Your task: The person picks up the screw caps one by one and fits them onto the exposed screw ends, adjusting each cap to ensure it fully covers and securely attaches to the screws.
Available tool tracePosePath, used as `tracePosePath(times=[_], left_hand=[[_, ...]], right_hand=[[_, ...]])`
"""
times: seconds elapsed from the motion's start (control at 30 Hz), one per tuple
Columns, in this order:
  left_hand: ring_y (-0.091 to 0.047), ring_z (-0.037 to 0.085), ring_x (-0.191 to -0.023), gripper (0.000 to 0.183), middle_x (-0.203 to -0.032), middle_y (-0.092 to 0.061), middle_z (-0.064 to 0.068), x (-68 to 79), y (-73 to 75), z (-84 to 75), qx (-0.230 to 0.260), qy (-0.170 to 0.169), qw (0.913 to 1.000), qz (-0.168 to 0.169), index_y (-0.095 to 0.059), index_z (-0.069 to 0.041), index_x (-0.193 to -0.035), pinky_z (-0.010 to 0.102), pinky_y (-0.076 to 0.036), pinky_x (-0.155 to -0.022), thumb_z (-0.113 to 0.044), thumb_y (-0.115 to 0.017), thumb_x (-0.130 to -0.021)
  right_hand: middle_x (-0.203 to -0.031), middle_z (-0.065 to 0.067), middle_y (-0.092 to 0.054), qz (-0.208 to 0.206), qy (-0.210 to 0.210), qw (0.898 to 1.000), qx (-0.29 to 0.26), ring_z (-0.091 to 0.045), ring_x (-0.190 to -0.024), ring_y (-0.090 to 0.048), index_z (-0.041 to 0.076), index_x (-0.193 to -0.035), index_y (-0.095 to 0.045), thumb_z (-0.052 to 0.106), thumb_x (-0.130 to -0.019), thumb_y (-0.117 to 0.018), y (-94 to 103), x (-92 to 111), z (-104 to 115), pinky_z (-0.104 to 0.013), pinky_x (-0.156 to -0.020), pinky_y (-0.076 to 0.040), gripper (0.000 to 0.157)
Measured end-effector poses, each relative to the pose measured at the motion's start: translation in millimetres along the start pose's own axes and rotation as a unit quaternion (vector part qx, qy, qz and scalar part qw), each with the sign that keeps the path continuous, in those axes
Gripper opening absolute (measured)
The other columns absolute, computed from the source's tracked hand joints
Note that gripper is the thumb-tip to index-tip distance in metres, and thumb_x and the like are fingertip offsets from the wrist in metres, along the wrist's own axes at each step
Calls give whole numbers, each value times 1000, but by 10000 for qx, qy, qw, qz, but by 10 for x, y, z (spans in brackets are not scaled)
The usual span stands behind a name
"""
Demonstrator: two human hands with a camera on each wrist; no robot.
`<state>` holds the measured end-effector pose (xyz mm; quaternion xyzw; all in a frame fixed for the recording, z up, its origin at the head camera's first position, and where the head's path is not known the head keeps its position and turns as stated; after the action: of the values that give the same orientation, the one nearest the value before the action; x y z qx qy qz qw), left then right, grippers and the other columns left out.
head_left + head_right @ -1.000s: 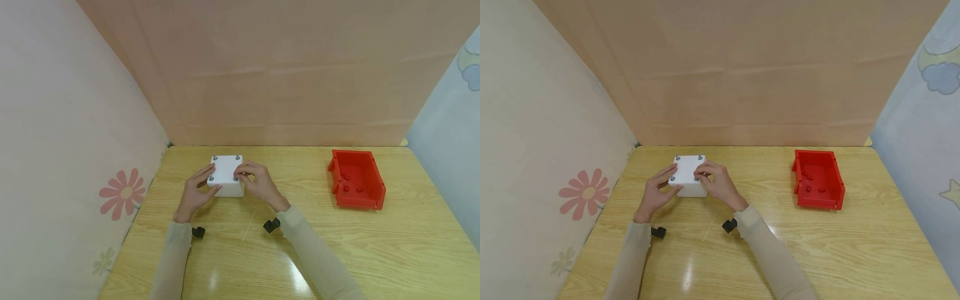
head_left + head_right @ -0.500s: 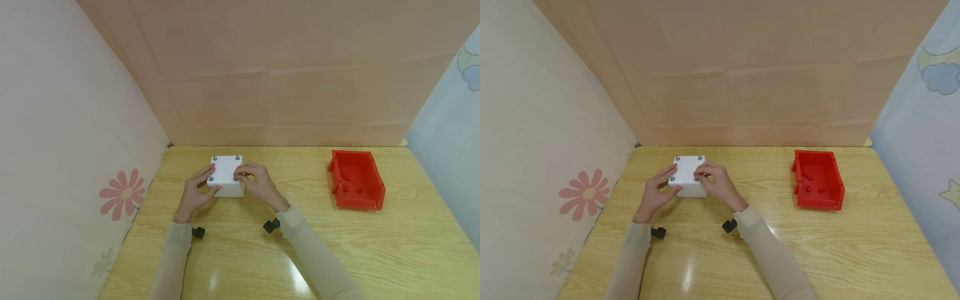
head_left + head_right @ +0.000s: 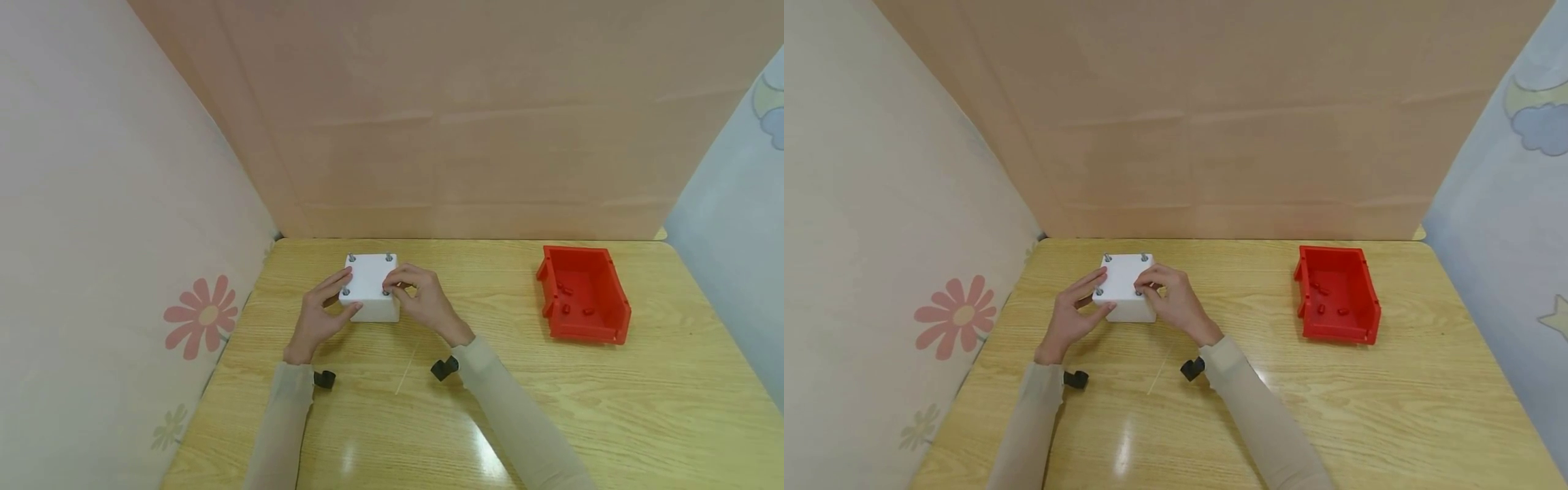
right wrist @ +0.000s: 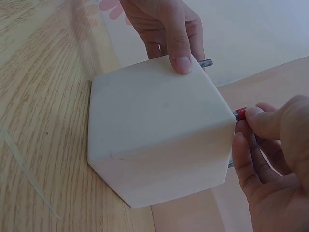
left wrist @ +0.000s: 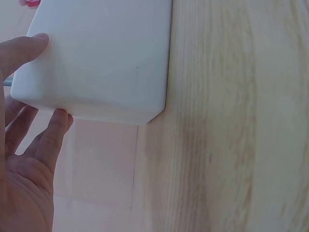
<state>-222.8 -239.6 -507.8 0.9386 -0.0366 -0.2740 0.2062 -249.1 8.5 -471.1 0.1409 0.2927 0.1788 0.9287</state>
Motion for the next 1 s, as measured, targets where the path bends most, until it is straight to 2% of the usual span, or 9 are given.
tracePosePath(times=[0.13,0.4,0.67,0.8,1.0], left_hand=[[-59,42,-139,62,-155,-58,21,10,1,20,21,65,10000,27,-65,7,-141,25,-56,-103,7,-87,-84],[-60,39,-139,62,-156,-58,17,8,7,4,-69,128,9999,52,-65,2,-143,25,-56,-104,5,-87,-85],[-57,47,-139,61,-155,-56,27,6,-7,-20,-59,192,9998,22,-62,12,-141,34,-57,-105,11,-85,-85],[-57,49,-138,61,-154,-56,27,7,-8,-41,-75,123,9999,34,-62,12,-140,29,-57,-104,12,-84,-84],[-59,42,-139,62,-156,-58,20,18,7,14,-12,23,10000,59,-64,5,-143,22,-55,-104,8,-86,-85]], right_hand=[[-107,-7,-77,19,27,10000,51,-21,-96,-74,1,-102,-83,-8,-96,-74,0,5,1,-32,-85,-66,14],[-107,-6,-77,33,20,10000,26,-21,-96,-74,2,-102,-83,-8,-96,-73,-4,2,4,-32,-85,-65,15],[-106,-5,-77,26,81,9999,116,-20,-94,-74,4,-100,-83,-8,-95,-76,-3,3,-2,-33,-83,-66,15],[-106,-4,-77,54,167,9997,165,-18,-94,-73,5,-100,-82,-7,-95,-76,-4,5,-5,-35,-83,-66,15],[-106,-4,-76,110,319,9991,267,-18,-92,-72,4,-100,-81,-8,-95,-75,2,2,11,-36,-81,-66,14]])
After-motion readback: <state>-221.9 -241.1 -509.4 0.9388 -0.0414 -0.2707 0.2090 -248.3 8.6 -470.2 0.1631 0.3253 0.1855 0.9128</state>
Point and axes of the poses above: each hand's wrist, its own x-axis away from the middle knuckle, its own y-axis out of the back of the hand, z = x × y, the point moved 3 cm from there along -x, towards the middle knuckle
